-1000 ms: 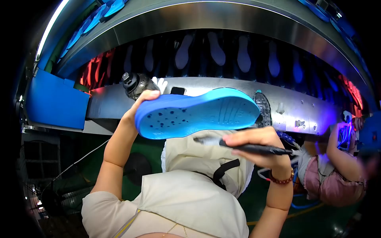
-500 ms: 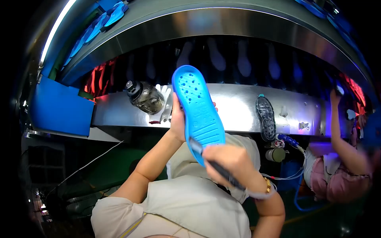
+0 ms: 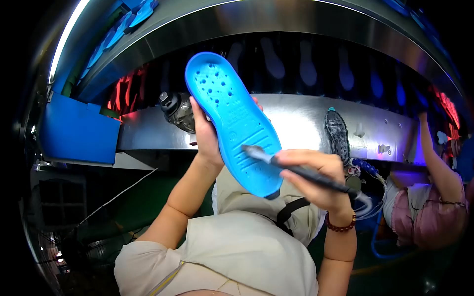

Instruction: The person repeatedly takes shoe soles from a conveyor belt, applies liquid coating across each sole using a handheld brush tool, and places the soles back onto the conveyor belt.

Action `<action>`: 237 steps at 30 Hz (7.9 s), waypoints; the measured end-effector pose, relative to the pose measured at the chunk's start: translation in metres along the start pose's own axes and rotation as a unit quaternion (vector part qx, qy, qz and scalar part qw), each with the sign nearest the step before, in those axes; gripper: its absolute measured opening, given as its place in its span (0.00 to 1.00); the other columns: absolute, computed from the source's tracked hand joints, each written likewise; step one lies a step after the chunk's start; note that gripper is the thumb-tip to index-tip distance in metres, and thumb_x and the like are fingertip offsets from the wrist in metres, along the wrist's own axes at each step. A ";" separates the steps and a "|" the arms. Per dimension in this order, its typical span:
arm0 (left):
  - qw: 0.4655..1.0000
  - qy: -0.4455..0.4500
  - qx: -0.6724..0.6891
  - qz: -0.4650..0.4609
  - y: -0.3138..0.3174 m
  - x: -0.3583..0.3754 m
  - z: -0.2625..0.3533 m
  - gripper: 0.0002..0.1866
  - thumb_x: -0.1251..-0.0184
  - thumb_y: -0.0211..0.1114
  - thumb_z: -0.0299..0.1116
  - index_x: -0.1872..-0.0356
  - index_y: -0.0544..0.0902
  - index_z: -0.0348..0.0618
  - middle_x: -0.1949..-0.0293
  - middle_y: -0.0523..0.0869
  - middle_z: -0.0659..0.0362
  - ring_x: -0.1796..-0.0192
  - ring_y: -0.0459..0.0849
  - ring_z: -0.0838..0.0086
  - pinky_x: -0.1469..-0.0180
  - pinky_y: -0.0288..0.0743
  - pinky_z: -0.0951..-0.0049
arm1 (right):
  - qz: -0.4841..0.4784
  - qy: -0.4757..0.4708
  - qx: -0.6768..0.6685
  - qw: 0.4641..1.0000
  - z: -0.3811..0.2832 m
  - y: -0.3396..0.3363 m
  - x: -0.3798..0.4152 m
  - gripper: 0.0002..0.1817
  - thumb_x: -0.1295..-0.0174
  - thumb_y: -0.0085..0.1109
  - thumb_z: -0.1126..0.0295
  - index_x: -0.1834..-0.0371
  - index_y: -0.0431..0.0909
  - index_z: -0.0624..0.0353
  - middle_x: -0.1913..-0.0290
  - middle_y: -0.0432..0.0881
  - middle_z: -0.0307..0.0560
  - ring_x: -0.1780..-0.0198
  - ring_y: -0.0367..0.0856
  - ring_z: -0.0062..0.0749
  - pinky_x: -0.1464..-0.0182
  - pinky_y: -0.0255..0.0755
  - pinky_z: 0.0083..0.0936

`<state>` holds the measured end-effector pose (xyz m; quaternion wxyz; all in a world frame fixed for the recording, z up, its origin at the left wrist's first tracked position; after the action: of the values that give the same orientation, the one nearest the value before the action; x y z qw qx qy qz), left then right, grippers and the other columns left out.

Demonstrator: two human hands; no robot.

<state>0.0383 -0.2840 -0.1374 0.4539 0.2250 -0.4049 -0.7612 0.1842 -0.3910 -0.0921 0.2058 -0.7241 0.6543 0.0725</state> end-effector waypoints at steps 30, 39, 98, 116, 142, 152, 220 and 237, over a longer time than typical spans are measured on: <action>0.993 0.030 0.083 -0.083 0.026 0.006 0.012 0.28 0.35 0.48 0.50 0.45 0.69 0.34 0.53 0.79 0.48 0.54 0.80 0.63 0.49 0.74 0.64 | -0.060 -0.038 -0.051 0.996 -0.023 0.004 -0.022 0.11 0.55 0.61 0.84 0.66 0.80 0.68 0.62 0.82 0.56 0.59 0.82 0.39 0.53 0.74 0.27; 0.983 -0.160 0.087 -0.038 0.015 -0.003 0.007 0.30 0.37 0.49 0.50 0.43 0.68 0.34 0.47 0.74 0.43 0.48 0.77 0.51 0.45 0.68 0.46 | -0.101 -0.089 -0.047 0.990 -0.039 0.010 -0.021 0.11 0.55 0.65 0.76 0.66 0.80 0.61 0.64 0.83 0.48 0.61 0.82 0.38 0.57 0.75 0.26; 0.945 -0.132 -0.295 0.043 -0.028 0.024 -0.012 0.23 0.36 0.50 0.45 0.50 0.70 0.34 0.60 0.77 0.52 0.63 0.78 0.74 0.66 0.72 0.78 | 0.067 0.210 -0.009 0.975 0.049 0.007 -0.089 0.13 0.45 0.55 0.66 0.78 0.73 0.67 0.84 0.75 0.44 0.86 0.76 0.23 0.82 0.71 0.16; 0.984 -0.180 -0.002 0.021 -0.032 0.025 -0.027 0.24 0.35 0.49 0.42 0.42 0.64 0.37 0.49 0.76 0.51 0.50 0.78 0.66 0.48 0.74 0.65 | 0.158 -0.041 0.281 0.946 0.057 0.035 -0.050 0.17 0.51 0.62 0.69 0.62 0.77 0.72 0.59 0.79 0.66 0.54 0.78 0.54 0.50 0.71 0.35; 0.981 -0.180 0.057 0.047 -0.045 0.024 -0.028 0.31 0.38 0.40 0.52 0.42 0.67 0.38 0.48 0.74 0.44 0.51 0.77 0.51 0.54 0.73 0.45 | 0.160 -0.104 0.169 0.967 0.031 0.035 -0.005 0.08 0.53 0.57 0.81 0.67 0.79 0.66 0.66 0.82 0.53 0.59 0.81 0.41 0.55 0.70 0.29; 0.977 -0.198 -0.016 0.073 -0.046 0.023 -0.028 0.28 0.38 0.43 0.49 0.44 0.67 0.37 0.51 0.75 0.47 0.52 0.78 0.57 0.58 0.77 0.55 | 0.133 -0.148 0.234 0.952 0.037 0.043 -0.002 0.09 0.57 0.59 0.83 0.69 0.78 0.67 0.67 0.82 0.52 0.59 0.81 0.42 0.56 0.72 0.30; 0.997 -0.019 -0.056 0.043 -0.041 0.014 -0.039 0.25 0.34 0.44 0.48 0.48 0.69 0.35 0.57 0.79 0.52 0.57 0.79 0.69 0.55 0.74 0.70 | 0.309 0.184 -0.360 0.861 0.096 -0.022 0.012 0.10 0.40 0.48 0.70 0.71 0.75 0.66 0.83 0.73 0.42 0.88 0.60 0.13 0.87 0.50 0.10; 0.995 -0.095 0.035 0.012 -0.030 0.022 -0.045 0.30 0.35 0.39 0.52 0.42 0.66 0.37 0.48 0.75 0.48 0.50 0.78 0.59 0.52 0.75 0.56 | 0.303 0.278 -0.521 0.748 0.091 0.002 0.011 0.12 0.40 0.49 0.66 0.66 0.76 0.66 0.83 0.73 0.42 0.88 0.60 0.15 0.88 0.52 0.11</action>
<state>0.0445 -0.3142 -0.1873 0.4143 0.1624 -0.4755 -0.7588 0.1987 -0.3655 -0.1785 -0.4273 -0.4704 0.7282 0.2566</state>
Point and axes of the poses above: each hand's wrist, its own x-axis away from the middle knuckle, its own y-axis out of the palm, z = x × y, the point moved 6 cm from there along -x, towards the middle knuckle
